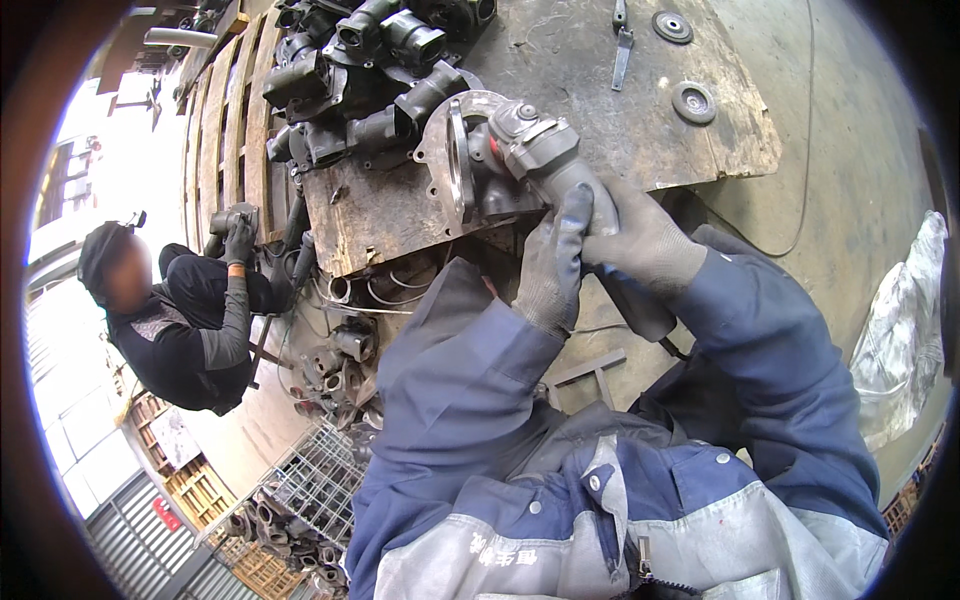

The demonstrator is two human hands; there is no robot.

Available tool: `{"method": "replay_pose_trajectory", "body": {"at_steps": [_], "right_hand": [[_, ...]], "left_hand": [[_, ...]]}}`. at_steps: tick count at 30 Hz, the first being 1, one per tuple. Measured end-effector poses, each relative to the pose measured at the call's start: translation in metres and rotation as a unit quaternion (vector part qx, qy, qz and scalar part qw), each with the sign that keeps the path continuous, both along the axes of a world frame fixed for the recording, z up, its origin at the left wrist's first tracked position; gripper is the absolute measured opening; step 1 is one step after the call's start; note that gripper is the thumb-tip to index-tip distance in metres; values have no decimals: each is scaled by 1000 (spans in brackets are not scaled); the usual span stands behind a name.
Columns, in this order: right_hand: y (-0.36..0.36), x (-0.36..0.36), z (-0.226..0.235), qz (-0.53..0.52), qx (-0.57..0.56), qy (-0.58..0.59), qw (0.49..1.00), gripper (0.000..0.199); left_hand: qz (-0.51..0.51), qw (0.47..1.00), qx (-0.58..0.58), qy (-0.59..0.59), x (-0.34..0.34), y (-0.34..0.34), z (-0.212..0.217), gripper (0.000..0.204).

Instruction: The person uses an angle grinder to smooth the surfaces of metal engine parts on a workbench. They repeatedly reposition the parts and adjust the grinder to reach different areas, then place finished pieces into a wire basket.

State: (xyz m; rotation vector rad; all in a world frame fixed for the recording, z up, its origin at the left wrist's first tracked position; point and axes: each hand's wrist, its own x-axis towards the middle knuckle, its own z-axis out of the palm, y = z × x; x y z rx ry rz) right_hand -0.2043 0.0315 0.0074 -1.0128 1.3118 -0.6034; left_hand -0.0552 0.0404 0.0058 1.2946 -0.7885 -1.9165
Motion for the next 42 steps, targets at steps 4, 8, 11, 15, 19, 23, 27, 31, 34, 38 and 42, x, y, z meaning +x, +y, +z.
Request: {"method": "replay_pose_trajectory", "body": {"at_steps": [4, 8, 11, 15, 19, 23, 27, 31, 34, 38, 42], "right_hand": [[-8, -10, 10, -44, -35, -15, 998, 74], [-16, -38, 27, -92, -33, -93, 991, 71], [-24, -52, 33, -136, -66, -128, 980, 60], [-24, -66, 38, -185, -35, -256, 948, 42], [-19, -76, 44, -172, -78, -212, 959, 36], [-18, -79, 46, -158, -93, -164, 969, 35], [-22, -77, 47, -165, -49, -155, 973, 36], [-25, -72, 48, -205, -61, -248, 945, 39], [-23, -70, 48, -228, -53, -318, 919, 39], [-22, -73, 47, -217, -39, -275, 936, 39], [-17, -78, 50, -201, -27, -263, 943, 43]], "left_hand": [[-24, 981, -179, -68, 7, -3, 9, 44], [76, 896, -386, -207, 44, -23, 17, 32], [191, 911, -326, -165, 77, -53, 9, 55], [7, 950, -168, -263, 112, -65, -23, 82], [-88, 951, -183, -235, 117, -62, -61, 69], [-86, 934, -213, -274, 120, -65, -77, 55], [-58, 965, -152, -206, 114, -79, -67, 49], [37, 934, -59, -349, 97, -103, -36, 41], [44, 953, -168, -247, 90, -103, -21, 49], [14, 981, -5, -194, 106, -118, -24, 50], [3, 984, 32, -176, 109, -130, -56, 46]]}}
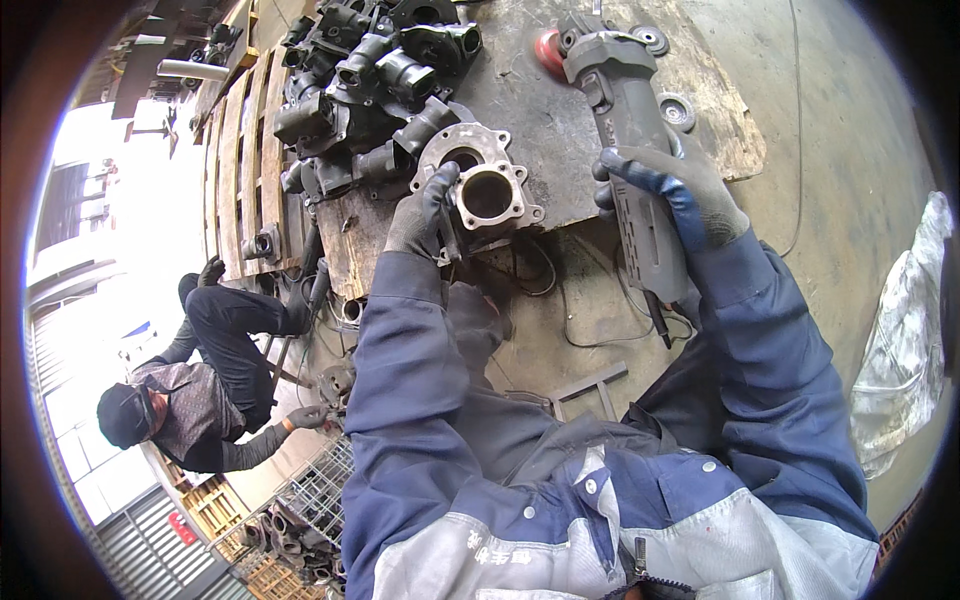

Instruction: The person uses an angle grinder to smooth the surfaces of metal engine parts on a workbench. They repeatedly reposition the parts and adjust the grinder to reach different areas, then place finished pieces into a wire basket.

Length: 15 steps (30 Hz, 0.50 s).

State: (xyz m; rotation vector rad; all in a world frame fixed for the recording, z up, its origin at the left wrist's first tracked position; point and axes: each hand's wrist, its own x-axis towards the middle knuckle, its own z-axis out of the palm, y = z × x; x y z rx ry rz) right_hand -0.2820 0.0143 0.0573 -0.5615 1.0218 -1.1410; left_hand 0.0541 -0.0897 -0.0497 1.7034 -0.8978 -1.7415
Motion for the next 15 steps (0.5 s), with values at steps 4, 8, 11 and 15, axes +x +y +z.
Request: {"method": "replay_pose_trajectory", "body": {"at_steps": [4, 8, 11, 15], "right_hand": [[3, -1, 2, -22, -3, -21, 1000, 47], [6, -7, 1, -11, -6, 7, 1000, 41], [3, -11, -1, -2, 7, 20, 1000, 42], [2, -9, 1, 1, 9, -32, 999, 44]], "left_hand": [[42, 997, -42, 43, -7, 4, -8, 52], [58, 995, -63, 55, -19, 10, 0, 62], [24, 996, -65, 51, -20, 12, 4, 67], [9, 996, -40, 73, -18, 14, 6, 68]]}}
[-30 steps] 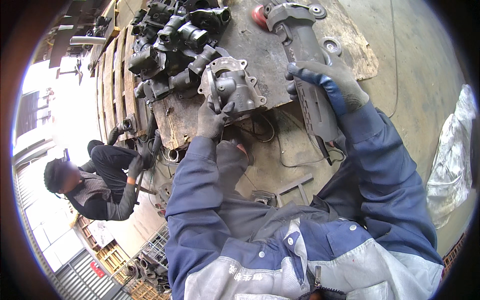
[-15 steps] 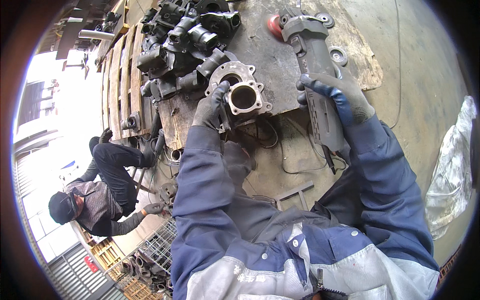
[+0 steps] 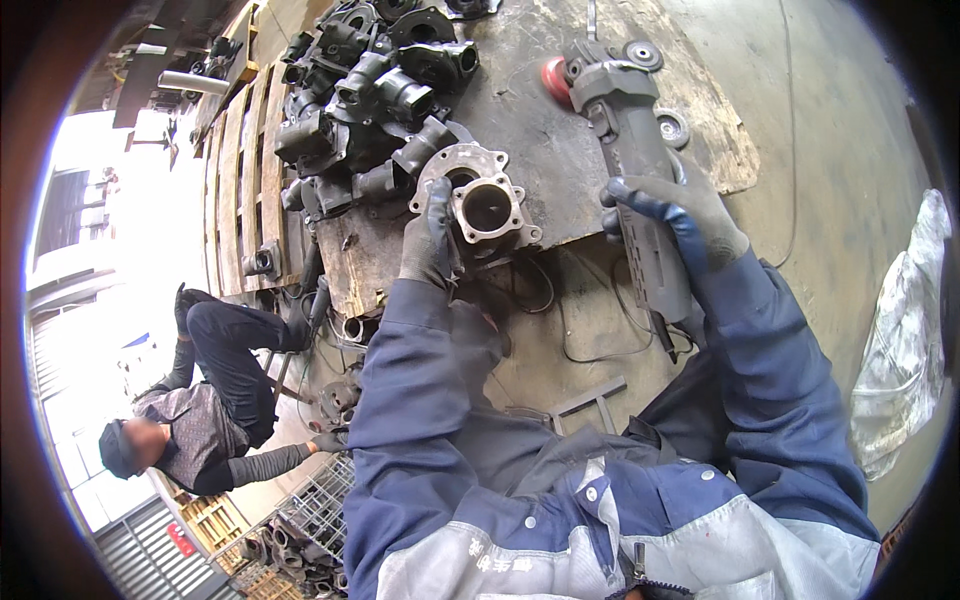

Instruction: The person uses an angle grinder to smooth the surfaces of metal engine parts on a workbench. They repeatedly reposition the parts and adjust the grinder to reach different areas, then place finished pieces into a wire basket.

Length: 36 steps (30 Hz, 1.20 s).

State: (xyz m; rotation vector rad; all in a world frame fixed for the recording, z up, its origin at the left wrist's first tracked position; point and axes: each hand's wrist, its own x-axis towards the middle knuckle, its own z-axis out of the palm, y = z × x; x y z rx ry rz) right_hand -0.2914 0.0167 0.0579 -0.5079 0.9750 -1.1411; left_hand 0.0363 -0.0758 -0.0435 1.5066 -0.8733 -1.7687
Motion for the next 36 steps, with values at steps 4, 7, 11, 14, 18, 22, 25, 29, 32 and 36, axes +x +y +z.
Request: {"method": "replay_pose_trajectory", "body": {"at_steps": [4, 7, 11, 14, 18, 22, 25, 29, 32, 36], "right_hand": [[5, 5, 5, 30, 8, 104, 994, 49], [7, 11, 5, 28, 42, 127, 991, 50], [5, 17, 1, 11, 38, 110, 993, 53], [4, 18, -1, 15, 41, 110, 993, 55], [4, 19, -3, 42, 31, 94, 994, 57], [12, 20, -4, 83, 47, 129, 987, 56], [23, 22, -7, 115, 50, 148, 981, 55], [37, 30, -15, 161, -2, 191, 968, 58], [44, 38, -19, 175, 1, 173, 969, 63], [47, 47, -22, 179, 4, 201, 963, 67]], "left_hand": [[-10, 998, -24, -59, 1, 4, 1, 69], [-9, 996, -34, -79, 0, 7, -3, 66], [3, 993, -44, -108, 4, 10, -6, 63], [10, 988, -49, -149, 9, 12, 3, 61], [80, 962, -110, -237, 6, 25, 38, 56], [153, 925, -310, -158, -25, 68, 69, 39], [-64, 941, -273, -189, -53, 116, 76, 30], [-161, 983, -57, 62, -94, 142, 66, 38], [-132, 986, -94, 47, -113, 147, 62, 50], [-43, 983, -20, 180, -128, 143, 57, 51]]}}
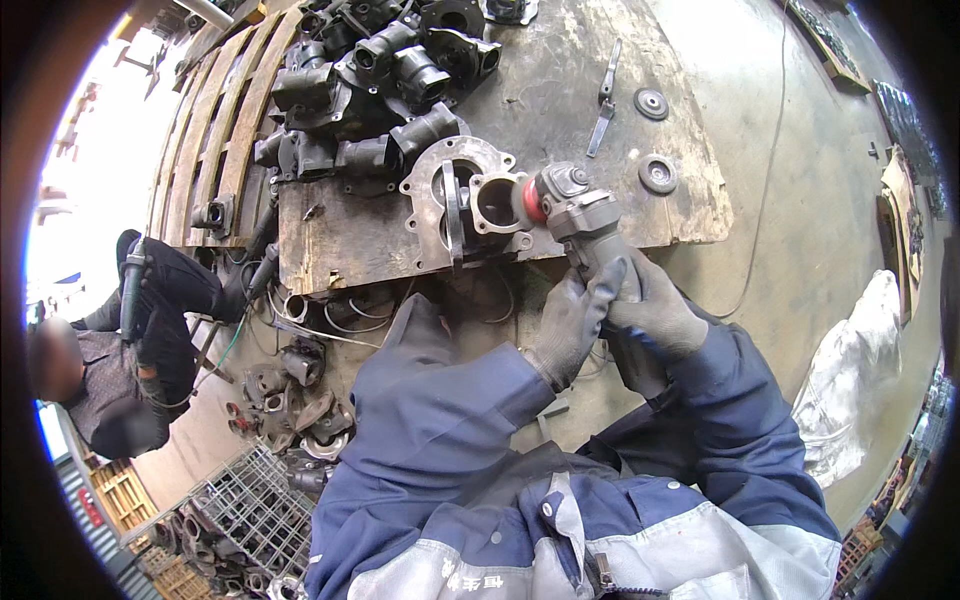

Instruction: The person uses an angle grinder to smooth the surfaces of metal engine parts on a workbench. They repeatedly reposition the parts and adjust the grinder to reach different areas, then place finished pieces into a wire basket.

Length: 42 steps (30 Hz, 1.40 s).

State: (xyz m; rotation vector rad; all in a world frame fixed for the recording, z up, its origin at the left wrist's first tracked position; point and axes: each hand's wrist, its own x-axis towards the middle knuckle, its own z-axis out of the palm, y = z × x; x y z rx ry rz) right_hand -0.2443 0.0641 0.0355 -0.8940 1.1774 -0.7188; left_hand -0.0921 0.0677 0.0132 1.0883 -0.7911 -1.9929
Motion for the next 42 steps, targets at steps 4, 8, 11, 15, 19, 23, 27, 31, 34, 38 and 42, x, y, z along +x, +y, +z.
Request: {"method": "replay_pose_trajectory", "body": {"at_steps": [4, 8, 11, 15, 19, 23, 27, 31, 34, 38, 42], "right_hand": [[-5, 1, 2, 12, 7, -4, 1000, 69], [-15, 10, 0, 19, -22, -7, 1000, 71], [-17, 15, 3, 19, -33, 0, 999, 73], [-16, 20, 10, 13, -13, 14, 1000, 73], [-21, 28, 9, 6, -15, 85, 996, 72], [-28, 35, 8, 30, -63, 98, 993, 70], [-27, 34, 12, 72, -77, 92, 990, 69], [-24, 34, 16, 6, -63, 108, 992, 68], [-27, 32, 17, 8, -43, 109, 993, 63], [-14, 29, 14, -6, -64, 104, 993, 55], [4, 31, 5, -54, -80, 104, 990, 46]], "left_hand": [[45, 999, -1, -7, -2, -3, -5, 50], [97, 995, -21, -7, 1, -8, -7, 49], [88, 996, 7, 5, 9, -12, -8, 50], [112, 993, -1, 24, 10, -13, -8, 51], [119, 991, -56, -23, 14, -24, -9, 49], [111, 993, 8, -23, 25, -28, -8, 55], [150, 988, -20, -32, 26, -21, -2, 54], [118, 993, 21, 16, 29, -29, 6, 61], [88, 992, -47, -73, 29, -34, 10, 63], [56, 998, 28, -14, 26, -26, 4, 64], [24, 999, -16, -36, 24, -24, 3, 68]]}}
